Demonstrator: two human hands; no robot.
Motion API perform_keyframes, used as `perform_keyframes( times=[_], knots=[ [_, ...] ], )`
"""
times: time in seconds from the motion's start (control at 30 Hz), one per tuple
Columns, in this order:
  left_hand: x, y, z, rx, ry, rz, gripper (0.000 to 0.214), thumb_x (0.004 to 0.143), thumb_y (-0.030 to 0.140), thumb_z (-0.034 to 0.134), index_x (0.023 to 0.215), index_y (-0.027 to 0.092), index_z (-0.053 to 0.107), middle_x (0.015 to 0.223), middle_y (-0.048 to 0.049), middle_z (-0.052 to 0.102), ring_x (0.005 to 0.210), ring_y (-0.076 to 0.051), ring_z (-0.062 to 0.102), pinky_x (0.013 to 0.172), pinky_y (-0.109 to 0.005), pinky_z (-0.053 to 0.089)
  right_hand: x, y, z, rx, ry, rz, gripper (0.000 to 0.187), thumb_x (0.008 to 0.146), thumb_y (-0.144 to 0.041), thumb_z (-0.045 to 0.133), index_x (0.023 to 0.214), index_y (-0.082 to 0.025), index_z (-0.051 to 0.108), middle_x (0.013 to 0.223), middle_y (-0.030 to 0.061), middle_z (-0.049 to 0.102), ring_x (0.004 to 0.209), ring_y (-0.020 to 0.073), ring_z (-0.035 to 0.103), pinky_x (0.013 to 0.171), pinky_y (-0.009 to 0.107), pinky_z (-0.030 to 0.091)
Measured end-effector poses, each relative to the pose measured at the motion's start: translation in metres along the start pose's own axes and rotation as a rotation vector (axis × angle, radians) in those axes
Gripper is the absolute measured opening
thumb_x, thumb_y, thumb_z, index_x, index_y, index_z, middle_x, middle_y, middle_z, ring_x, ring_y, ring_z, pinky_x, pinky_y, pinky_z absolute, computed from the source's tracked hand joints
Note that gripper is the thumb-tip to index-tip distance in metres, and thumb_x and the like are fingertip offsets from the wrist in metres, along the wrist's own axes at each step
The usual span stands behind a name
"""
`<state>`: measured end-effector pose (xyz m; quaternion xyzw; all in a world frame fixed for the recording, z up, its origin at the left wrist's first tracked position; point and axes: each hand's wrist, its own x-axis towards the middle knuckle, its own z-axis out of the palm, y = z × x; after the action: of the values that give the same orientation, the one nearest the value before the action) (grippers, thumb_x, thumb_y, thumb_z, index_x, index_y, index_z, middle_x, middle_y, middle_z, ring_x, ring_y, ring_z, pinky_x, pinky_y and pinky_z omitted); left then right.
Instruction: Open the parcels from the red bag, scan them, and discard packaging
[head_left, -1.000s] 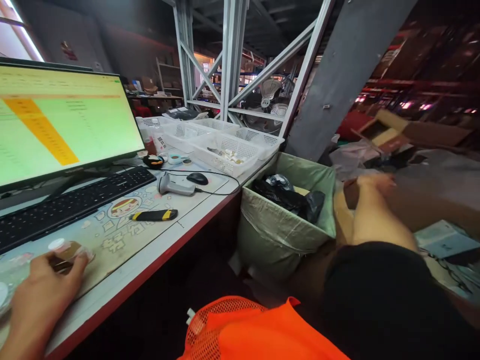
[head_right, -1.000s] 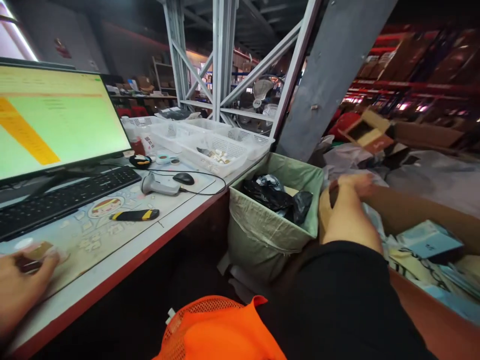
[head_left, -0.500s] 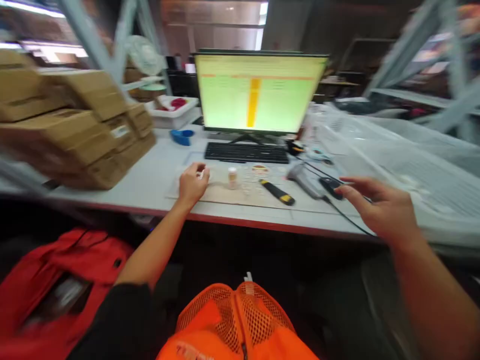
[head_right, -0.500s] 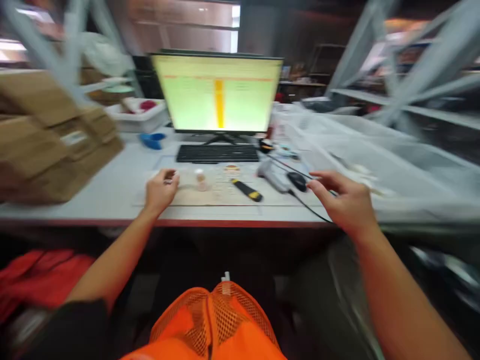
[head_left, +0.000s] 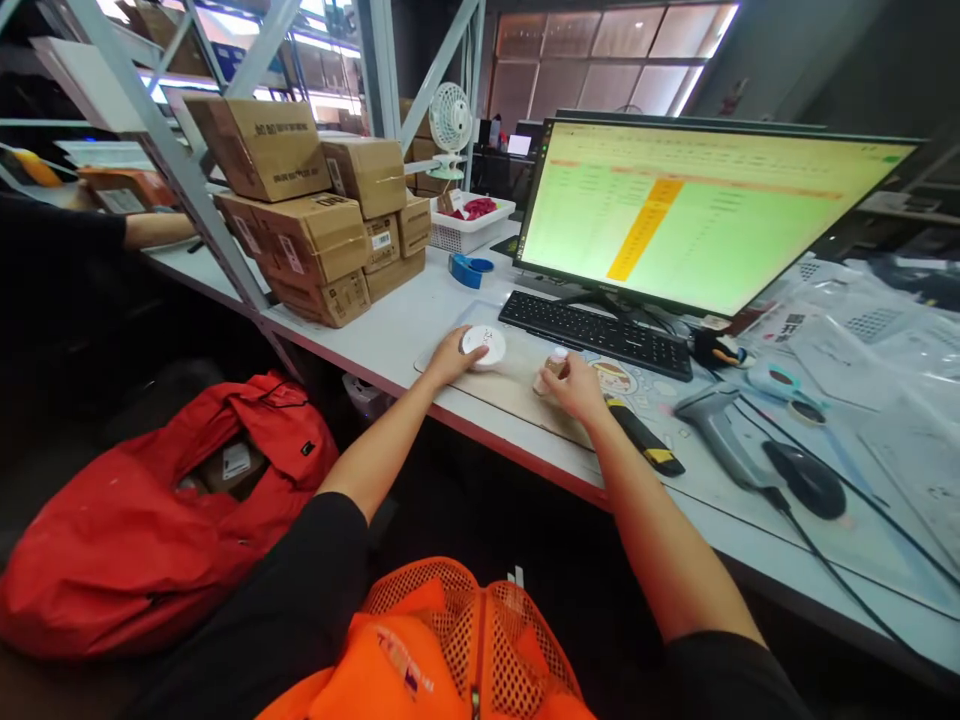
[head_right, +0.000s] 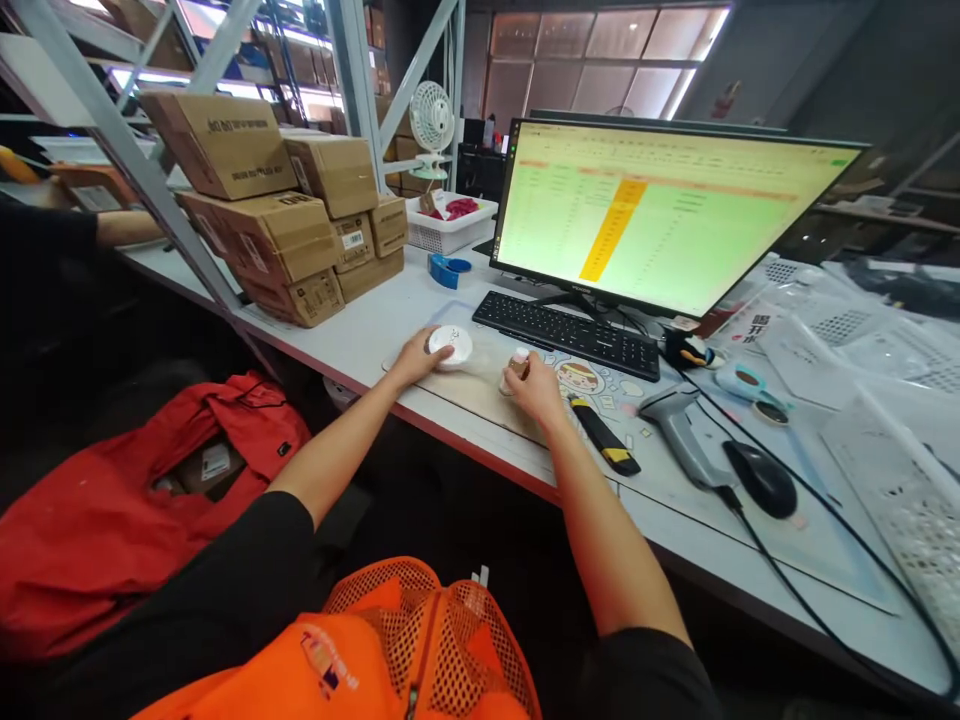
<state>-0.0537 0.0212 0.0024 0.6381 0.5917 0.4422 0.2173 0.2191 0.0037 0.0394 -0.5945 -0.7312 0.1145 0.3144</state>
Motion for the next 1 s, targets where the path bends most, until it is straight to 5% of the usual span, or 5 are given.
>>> perform_keyframes(
  times=[0.23,0.33,0.53,0.8,1.0],
  knots=[
    [0.006,-0.001,-0.001,0.093,0.156,-0.149,0.034,0.107,0.04,0.048,0.121,0.016,0.067,0.136,-0.0164,0.069,0.13,-0.027,0.06,0.114,-0.039,0.042,0.017,0.047,-0.019,-0.103,0.242,0.237,0.032,0.083,-0.045,0.062,0.102,-0.019,0.059,0.096,0.0179,0.069,0.092,0.0361,0.063,0.083,0.047,0.051],
    [0.012,-0.002,0.001,0.151,0.16,-0.215,0.031,0.105,0.044,0.051,0.104,0.019,0.07,0.126,-0.0178,0.072,0.132,-0.034,0.057,0.114,-0.047,0.039,0.018,0.059,-0.021,-0.088,0.212,0.243,0.035,0.081,-0.044,0.065,0.104,-0.019,0.061,0.098,0.0171,0.07,0.094,0.0363,0.064,0.086,0.047,0.051],
    [0.018,0.012,0.007,0.164,0.074,-0.179,0.01,0.099,0.024,0.059,0.092,0.022,0.066,0.099,-0.0102,0.076,0.103,-0.028,0.068,0.094,-0.036,0.048,0.011,0.061,-0.021,-0.025,0.294,0.201,0.073,0.079,-0.049,0.067,0.139,-0.012,0.051,0.119,0.0208,0.068,0.108,0.0365,0.064,0.097,0.051,0.05],
    [0.035,0.098,0.011,0.113,0.126,0.213,0.019,0.109,0.026,0.042,0.115,0.022,0.059,0.107,-0.0077,0.071,0.102,-0.025,0.069,0.087,-0.03,0.044,-0.016,0.028,-0.029,0.005,0.608,-0.088,0.049,0.095,-0.045,0.05,0.132,-0.014,0.055,0.128,0.0216,0.062,0.121,0.0339,0.06,0.105,0.054,0.05],
    [0.064,0.159,0.014,0.211,-0.058,0.528,0.018,0.106,0.026,0.049,0.111,0.016,0.063,0.092,-0.0074,0.07,0.089,-0.024,0.067,0.08,-0.03,0.042,-0.035,0.001,-0.03,0.237,0.457,-0.146,0.044,0.091,-0.044,0.055,0.125,-0.016,0.057,0.118,0.0166,0.067,0.102,0.028,0.067,0.087,0.044,0.059]
  ],
)
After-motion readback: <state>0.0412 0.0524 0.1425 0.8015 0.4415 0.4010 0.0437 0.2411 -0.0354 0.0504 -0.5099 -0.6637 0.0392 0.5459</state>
